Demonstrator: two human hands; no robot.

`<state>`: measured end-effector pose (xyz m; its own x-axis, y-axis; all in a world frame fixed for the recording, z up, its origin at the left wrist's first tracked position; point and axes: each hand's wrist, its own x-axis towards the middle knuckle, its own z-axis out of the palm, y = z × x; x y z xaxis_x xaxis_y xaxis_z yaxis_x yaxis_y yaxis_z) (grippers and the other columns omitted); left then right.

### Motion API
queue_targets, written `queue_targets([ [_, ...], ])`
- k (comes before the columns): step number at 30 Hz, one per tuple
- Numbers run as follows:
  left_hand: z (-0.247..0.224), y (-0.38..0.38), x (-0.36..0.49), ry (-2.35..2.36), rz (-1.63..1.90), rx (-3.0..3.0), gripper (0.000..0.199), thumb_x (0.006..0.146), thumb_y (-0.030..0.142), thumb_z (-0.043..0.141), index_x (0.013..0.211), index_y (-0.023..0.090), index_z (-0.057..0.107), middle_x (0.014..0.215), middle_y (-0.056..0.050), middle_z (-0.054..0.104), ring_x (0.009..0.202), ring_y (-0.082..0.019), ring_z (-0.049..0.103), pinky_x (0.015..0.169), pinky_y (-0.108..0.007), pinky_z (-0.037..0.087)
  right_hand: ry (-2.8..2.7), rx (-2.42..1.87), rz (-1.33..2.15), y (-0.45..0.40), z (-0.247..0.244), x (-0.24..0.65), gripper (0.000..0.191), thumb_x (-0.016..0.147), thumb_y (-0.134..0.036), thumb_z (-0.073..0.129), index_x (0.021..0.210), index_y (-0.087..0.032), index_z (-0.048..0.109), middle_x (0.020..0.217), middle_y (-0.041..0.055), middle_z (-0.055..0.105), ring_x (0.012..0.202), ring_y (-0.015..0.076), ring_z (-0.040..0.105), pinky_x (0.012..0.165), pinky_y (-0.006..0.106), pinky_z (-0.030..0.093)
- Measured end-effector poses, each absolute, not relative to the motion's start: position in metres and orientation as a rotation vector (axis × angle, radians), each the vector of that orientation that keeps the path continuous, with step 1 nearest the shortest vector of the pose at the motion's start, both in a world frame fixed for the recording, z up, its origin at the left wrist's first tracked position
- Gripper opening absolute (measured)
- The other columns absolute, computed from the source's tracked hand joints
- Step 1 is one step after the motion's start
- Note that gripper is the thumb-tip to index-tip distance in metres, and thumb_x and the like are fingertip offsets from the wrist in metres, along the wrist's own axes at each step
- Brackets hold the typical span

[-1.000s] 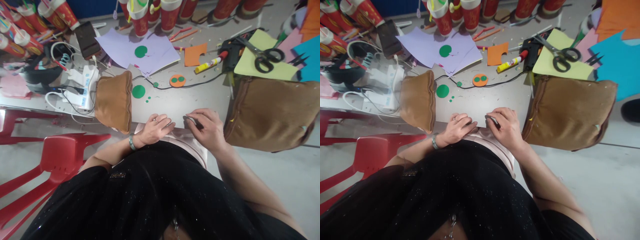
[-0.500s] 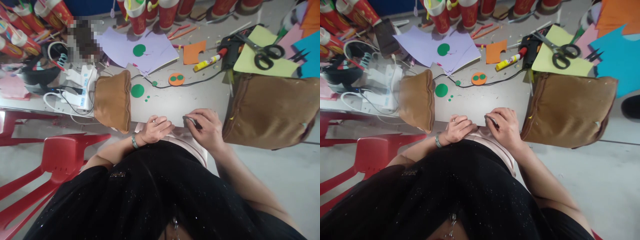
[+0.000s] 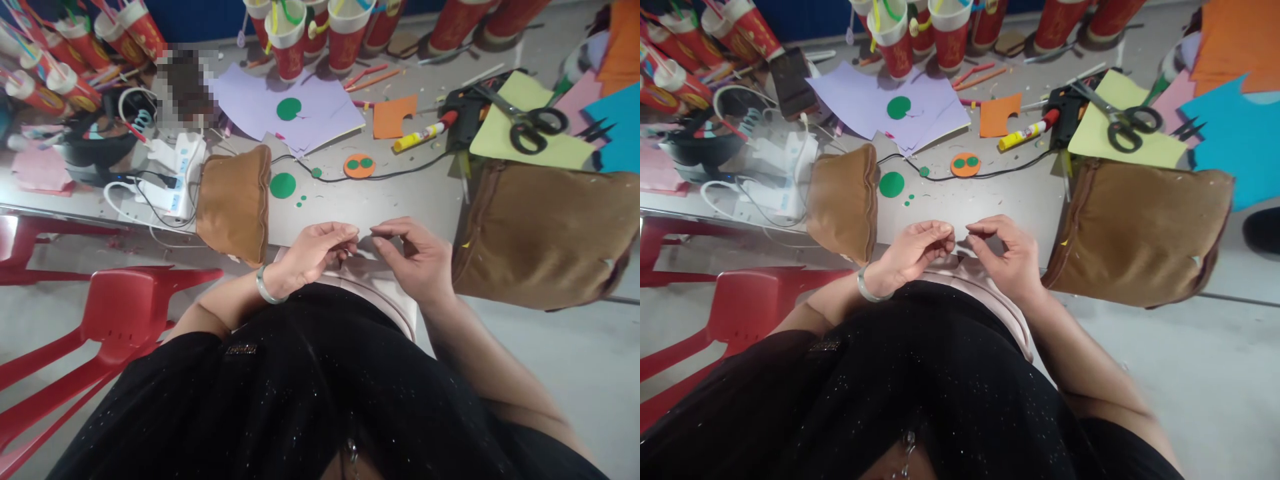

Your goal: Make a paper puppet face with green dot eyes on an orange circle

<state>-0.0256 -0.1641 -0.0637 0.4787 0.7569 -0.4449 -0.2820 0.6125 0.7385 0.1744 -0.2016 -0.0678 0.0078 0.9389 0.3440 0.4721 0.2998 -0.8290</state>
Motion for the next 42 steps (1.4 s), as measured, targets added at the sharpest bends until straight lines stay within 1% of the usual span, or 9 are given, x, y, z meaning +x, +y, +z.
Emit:
queue_targets([
  [2, -0.062, -0.158, -0.022, 0.843, 0.665, 0.506, 0.035, 0.082, 0.044, 0.094, 0.084, 0.016, 0.073, 0.082, -0.002, 0.072, 0.074, -0.011, 0.068, 0.071, -0.027, 0.052, -1.567, -1.307, 0.660, -0.194, -0.064, 0.173, 0.007, 0.095, -0.030, 0.077, 0.101, -0.028, 0.081, 0.097, 0.0055, 0.082, 0.087, 0.0236, 0.078, 0.078, 0.042, 0.066],
  [5, -0.060, -0.153, -0.016, 0.845, 0.673, 0.409, 0.021, 0.090, 0.033, 0.087, 0.088, 0.015, 0.075, 0.086, -0.004, 0.075, 0.078, -0.012, 0.071, 0.074, -0.028, 0.054, -1.542, -1.311, 0.689, -0.184, -0.061, 0.173, 0.008, 0.093, -0.032, 0.079, 0.100, -0.028, 0.080, 0.095, 0.0054, 0.082, 0.086, 0.0242, 0.077, 0.077, 0.042, 0.067],
  [10, -0.060, -0.152, -0.011, 0.787, 0.723, 0.350, 0.017, 0.091, 0.028, 0.085, 0.088, 0.014, 0.076, 0.086, -0.004, 0.075, 0.077, -0.012, 0.071, 0.074, -0.027, 0.054, -1.582, -1.303, 0.647, -0.175, -0.057, 0.170, 0.007, 0.094, -0.034, 0.078, 0.099, -0.030, 0.079, 0.095, 0.0050, 0.081, 0.086, 0.0247, 0.077, 0.079, 0.044, 0.068],
  [14, -0.064, -0.153, -0.010, 0.778, 0.753, 0.421, 0.022, 0.088, 0.033, 0.089, 0.089, 0.015, 0.077, 0.083, -0.004, 0.074, 0.077, -0.012, 0.070, 0.076, -0.029, 0.054, -1.627, -1.323, 0.597, -0.174, -0.053, 0.167, 0.004, 0.095, -0.034, 0.078, 0.098, -0.030, 0.077, 0.094, 0.0047, 0.080, 0.083, 0.0243, 0.076, 0.077, 0.044, 0.066],
  [19, -0.068, -0.158, -0.006, 0.789, 0.884, 0.549, 0.037, 0.079, 0.048, 0.095, 0.084, 0.016, 0.077, 0.078, 0.000, 0.072, 0.071, -0.009, 0.065, 0.069, -0.026, 0.049, -1.669, -1.325, 0.528, -0.175, -0.049, 0.164, 0.003, 0.097, -0.031, 0.076, 0.093, -0.030, 0.075, 0.091, 0.0040, 0.079, 0.081, 0.0234, 0.075, 0.076, 0.043, 0.065],
  [26, -0.067, -0.161, -0.001, 0.844, 1.055, 0.716, 0.049, 0.074, 0.063, 0.094, 0.076, 0.018, 0.075, 0.071, 0.002, 0.070, 0.068, -0.008, 0.062, 0.070, -0.026, 0.048, -1.696, -1.342, 0.489, -0.176, -0.048, 0.161, 0.005, 0.095, -0.030, 0.075, 0.090, -0.029, 0.075, 0.086, 0.0038, 0.079, 0.080, 0.0239, 0.075, 0.077, 0.044, 0.065],
  [34, -0.066, -0.164, -0.004, 0.891, 1.069, 0.811, 0.050, 0.078, 0.066, 0.090, 0.078, 0.018, 0.076, 0.073, 0.001, 0.071, 0.072, -0.009, 0.062, 0.074, -0.027, 0.050, -1.688, -1.371, 0.504, -0.177, -0.049, 0.160, 0.004, 0.094, -0.030, 0.075, 0.091, -0.028, 0.076, 0.088, 0.0039, 0.079, 0.082, 0.0242, 0.075, 0.080, 0.044, 0.065],
  [42, -0.067, -0.165, -0.004, 0.906, 1.088, 0.862, 0.047, 0.082, 0.064, 0.088, 0.077, 0.019, 0.075, 0.072, 0.001, 0.070, 0.071, -0.009, 0.061, 0.073, -0.027, 0.051, -1.690, -1.377, 0.498, -0.179, -0.048, 0.159, 0.006, 0.094, -0.030, 0.076, 0.089, -0.028, 0.075, 0.086, 0.0032, 0.079, 0.078, 0.0228, 0.074, 0.081, 0.044, 0.064],
])
